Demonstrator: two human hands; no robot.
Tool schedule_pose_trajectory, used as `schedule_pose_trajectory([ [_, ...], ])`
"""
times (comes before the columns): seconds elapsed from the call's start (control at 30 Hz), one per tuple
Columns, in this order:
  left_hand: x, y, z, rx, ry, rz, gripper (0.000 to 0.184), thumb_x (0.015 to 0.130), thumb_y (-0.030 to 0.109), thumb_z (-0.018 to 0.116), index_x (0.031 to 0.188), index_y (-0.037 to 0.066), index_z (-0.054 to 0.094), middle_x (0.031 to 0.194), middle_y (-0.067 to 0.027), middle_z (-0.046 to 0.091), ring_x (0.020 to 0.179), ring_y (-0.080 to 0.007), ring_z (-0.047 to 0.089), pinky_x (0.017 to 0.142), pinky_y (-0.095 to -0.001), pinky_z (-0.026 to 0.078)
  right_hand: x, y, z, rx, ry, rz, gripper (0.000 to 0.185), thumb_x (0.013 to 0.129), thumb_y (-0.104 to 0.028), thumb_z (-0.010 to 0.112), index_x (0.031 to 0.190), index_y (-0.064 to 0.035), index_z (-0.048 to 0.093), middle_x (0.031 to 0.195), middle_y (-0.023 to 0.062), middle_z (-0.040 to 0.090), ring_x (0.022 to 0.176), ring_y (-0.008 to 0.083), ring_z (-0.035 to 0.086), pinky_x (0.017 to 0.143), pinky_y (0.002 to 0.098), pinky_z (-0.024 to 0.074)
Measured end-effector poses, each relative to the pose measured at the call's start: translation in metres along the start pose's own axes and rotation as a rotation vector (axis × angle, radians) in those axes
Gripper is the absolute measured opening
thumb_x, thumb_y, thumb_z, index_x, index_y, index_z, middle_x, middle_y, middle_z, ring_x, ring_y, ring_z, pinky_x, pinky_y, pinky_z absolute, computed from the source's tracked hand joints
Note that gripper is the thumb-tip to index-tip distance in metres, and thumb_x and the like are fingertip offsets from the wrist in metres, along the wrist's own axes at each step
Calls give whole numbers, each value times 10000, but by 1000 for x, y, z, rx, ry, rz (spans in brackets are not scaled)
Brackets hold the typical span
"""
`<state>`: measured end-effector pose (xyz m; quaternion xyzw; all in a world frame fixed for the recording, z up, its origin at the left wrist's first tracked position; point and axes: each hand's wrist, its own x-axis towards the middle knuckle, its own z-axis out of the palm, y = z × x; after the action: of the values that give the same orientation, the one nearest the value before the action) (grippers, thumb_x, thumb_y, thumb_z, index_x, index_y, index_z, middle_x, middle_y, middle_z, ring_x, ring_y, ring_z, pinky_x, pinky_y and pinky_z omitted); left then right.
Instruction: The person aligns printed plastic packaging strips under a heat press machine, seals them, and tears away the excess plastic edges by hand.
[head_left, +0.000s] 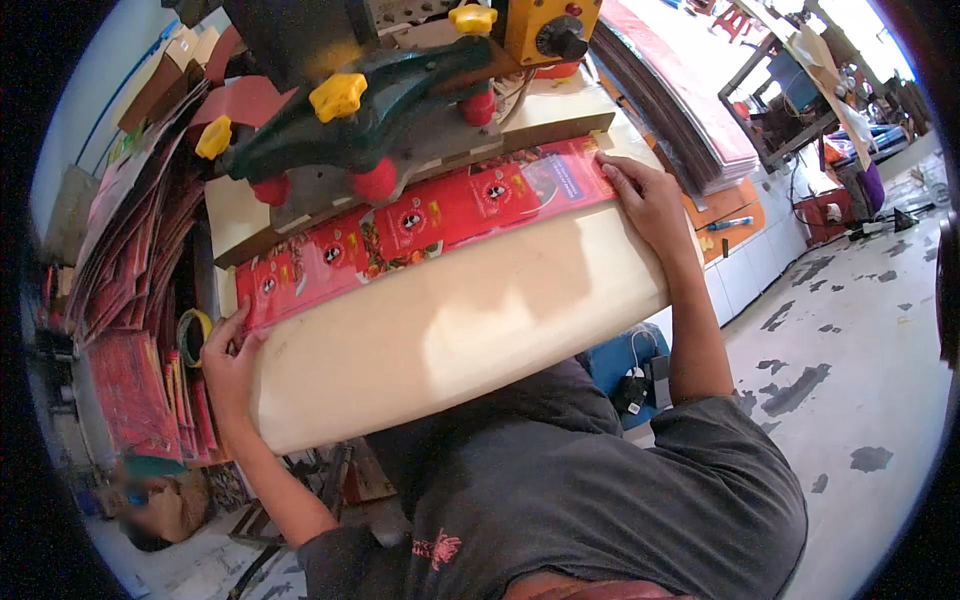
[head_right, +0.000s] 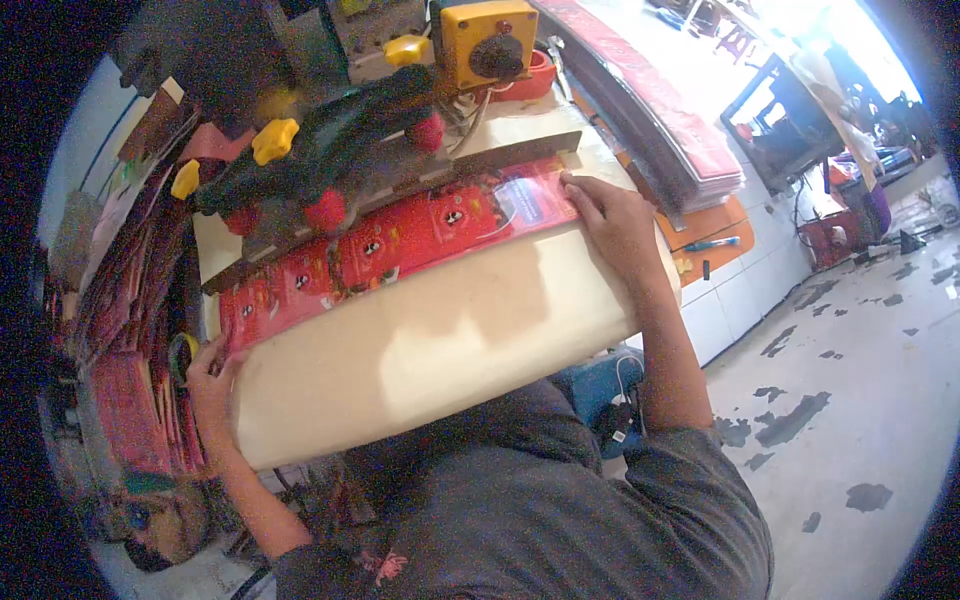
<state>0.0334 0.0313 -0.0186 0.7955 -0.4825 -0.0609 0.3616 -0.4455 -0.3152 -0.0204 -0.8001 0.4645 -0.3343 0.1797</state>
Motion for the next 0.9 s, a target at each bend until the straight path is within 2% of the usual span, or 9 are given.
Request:
schedule_pose_trajectory([
  [0.07,1,7,-2,94,-39,-36,480,828,125,792,1282,11,685,878,-56,591,726,-129,453,647,-259,382,0,-3,-3,-5,-66,77,258,978,-296,648,1151,-146,767,1011,140,761,921,285,750,829,370,562],
  [0.1,1,12,-1,92,-37,-28,480,828,125,792,1282,11,685,878,-56,591,726,-129,453,647,-259,382,-1,-1,0,-18,-25,5,261,972,-304,658,1146,-145,769,992,140,762,897,278,753,809,374,562],
  [0.33,1,24,-3,56,-49,-102,470,844,130,788,1290,25,685,868,-56,583,731,-129,459,655,-260,392,-1,-9,-5,-4,-32,12,269,978,-302,651,1143,-124,767,989,150,760,886,297,747,811,384,559],
  [0.43,0,34,-2,90,-46,-89,465,853,137,785,1294,29,684,866,-64,584,740,-134,477,666,-264,406,-2,-9,-5,6,-43,2,278,994,-259,649,1169,-69,751,1026,170,760,896,261,747,834,339,556],
  [0.5,0,34,-2,80,-38,-66,465,856,140,783,1297,30,683,863,-69,583,743,-138,484,672,-266,413,-3,-9,-6,19,-25,-14,284,979,-295,644,1126,-84,765,994,175,753,878,310,743,817,390,557],
  [0.6,-1,28,-2,47,-39,-34,462,865,152,778,1299,31,681,868,-97,600,751,-148,502,689,-275,435,-5,-10,-11,66,-61,-20,310,977,-302,640,1154,-75,753,1025,171,749,891,325,727,830,403,547],
  [0.77,-6,42,-4,230,-82,-1,434,950,219,700,1337,31,646,1032,-238,693,888,-266,658,830,-362,507,-18,-25,-29,-148,-154,-23,323,981,-316,635,1231,-136,730,956,144,713,862,309,686,789,411,521],
  [0.83,-12,50,0,276,-75,-19,435,969,246,676,1346,34,638,1061,-258,690,919,-295,670,857,-377,508,-24,-33,-26,-249,-191,14,326,991,-318,625,1261,-161,721,908,132,692,826,287,670,757,404,509],
  [0.9,-15,53,4,322,-73,-44,438,988,274,651,1356,37,630,1090,-278,687,951,-324,682,884,-392,508,-32,-33,-19,-264,-112,23,316,968,-365,641,1216,-196,738,843,128,645,818,319,661,746,448,507],
])
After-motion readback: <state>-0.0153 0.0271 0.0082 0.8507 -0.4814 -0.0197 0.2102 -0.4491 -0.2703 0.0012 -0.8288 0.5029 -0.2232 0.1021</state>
